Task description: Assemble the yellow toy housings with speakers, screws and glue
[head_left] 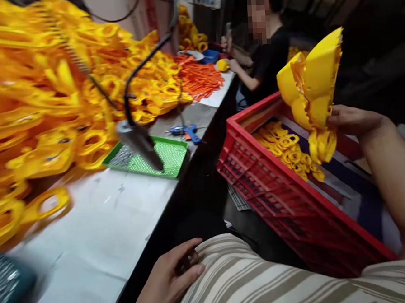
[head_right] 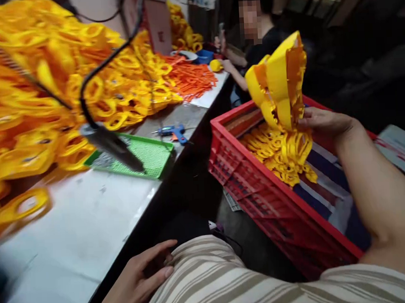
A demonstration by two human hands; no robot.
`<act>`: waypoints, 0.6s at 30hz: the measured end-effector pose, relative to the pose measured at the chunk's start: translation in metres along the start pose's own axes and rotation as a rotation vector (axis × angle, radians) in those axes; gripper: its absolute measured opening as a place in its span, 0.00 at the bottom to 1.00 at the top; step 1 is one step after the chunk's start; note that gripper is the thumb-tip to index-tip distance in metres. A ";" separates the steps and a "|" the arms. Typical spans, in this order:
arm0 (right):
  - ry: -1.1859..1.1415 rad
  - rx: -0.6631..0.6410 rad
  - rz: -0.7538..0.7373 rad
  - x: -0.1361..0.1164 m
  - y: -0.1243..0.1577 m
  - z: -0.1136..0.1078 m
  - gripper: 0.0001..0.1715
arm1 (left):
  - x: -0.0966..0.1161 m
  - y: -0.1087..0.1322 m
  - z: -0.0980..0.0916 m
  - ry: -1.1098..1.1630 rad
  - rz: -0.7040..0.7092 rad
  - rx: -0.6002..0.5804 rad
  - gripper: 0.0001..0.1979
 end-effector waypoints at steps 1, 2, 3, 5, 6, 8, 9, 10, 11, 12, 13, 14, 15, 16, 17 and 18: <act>-0.050 -0.021 0.113 0.028 0.000 -0.022 0.20 | -0.001 -0.008 0.002 -0.036 -0.001 -0.025 0.27; -0.100 -0.015 0.188 0.053 0.001 -0.040 0.19 | -0.002 -0.016 0.003 -0.075 -0.003 -0.047 0.27; -0.126 0.001 0.254 0.078 0.003 -0.054 0.17 | -0.003 -0.024 0.003 -0.114 -0.005 -0.063 0.28; -0.153 0.035 0.341 0.124 0.009 -0.069 0.15 | -0.005 -0.039 0.002 -0.184 -0.007 -0.090 0.28; -0.155 0.039 0.382 0.146 0.012 -0.071 0.15 | -0.006 -0.045 0.001 -0.214 -0.008 -0.097 0.29; -0.161 0.004 0.437 0.188 0.017 -0.069 0.15 | -0.006 -0.056 -0.001 -0.261 -0.018 -0.102 0.30; -0.160 -0.022 0.457 0.208 0.018 -0.065 0.14 | -0.007 -0.060 -0.003 -0.280 -0.029 -0.105 0.30; -0.158 -0.053 0.472 0.227 0.018 -0.061 0.12 | -0.007 -0.064 -0.004 -0.300 -0.041 -0.109 0.31; -0.151 -0.081 0.484 0.245 0.017 -0.056 0.10 | -0.007 -0.067 -0.005 -0.319 -0.053 -0.112 0.31; -0.141 -0.105 0.491 0.262 0.015 -0.050 0.08 | -0.007 -0.071 -0.006 -0.341 -0.064 -0.120 0.31; -0.129 -0.123 0.490 0.278 0.011 -0.044 0.07 | -0.007 -0.074 -0.007 -0.363 -0.074 -0.130 0.31; -0.117 -0.136 0.479 0.292 0.006 -0.038 0.08 | -0.006 -0.077 -0.008 -0.388 -0.083 -0.138 0.31; -0.106 -0.140 0.459 0.304 0.001 -0.032 0.09 | -0.006 -0.079 -0.009 -0.413 -0.092 -0.147 0.31; -0.097 -0.136 0.428 0.315 -0.005 -0.027 0.10 | -0.005 -0.081 -0.010 -0.435 -0.101 -0.153 0.31; -0.088 -0.121 0.387 0.323 -0.011 -0.021 0.11 | -0.005 -0.084 -0.011 -0.455 -0.110 -0.157 0.31; -0.083 -0.084 0.334 0.330 -0.017 -0.017 0.11 | -0.005 -0.085 -0.012 -0.472 -0.119 -0.161 0.31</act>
Point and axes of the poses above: each hand's wrist, its own y-axis away from the middle knuckle, its own z-axis out of the palm, x = y × z, the point moved 4 cm from there along -y, towards the middle knuckle, and after that the axes turned 5 degrees about z, right-handed, at the moved point
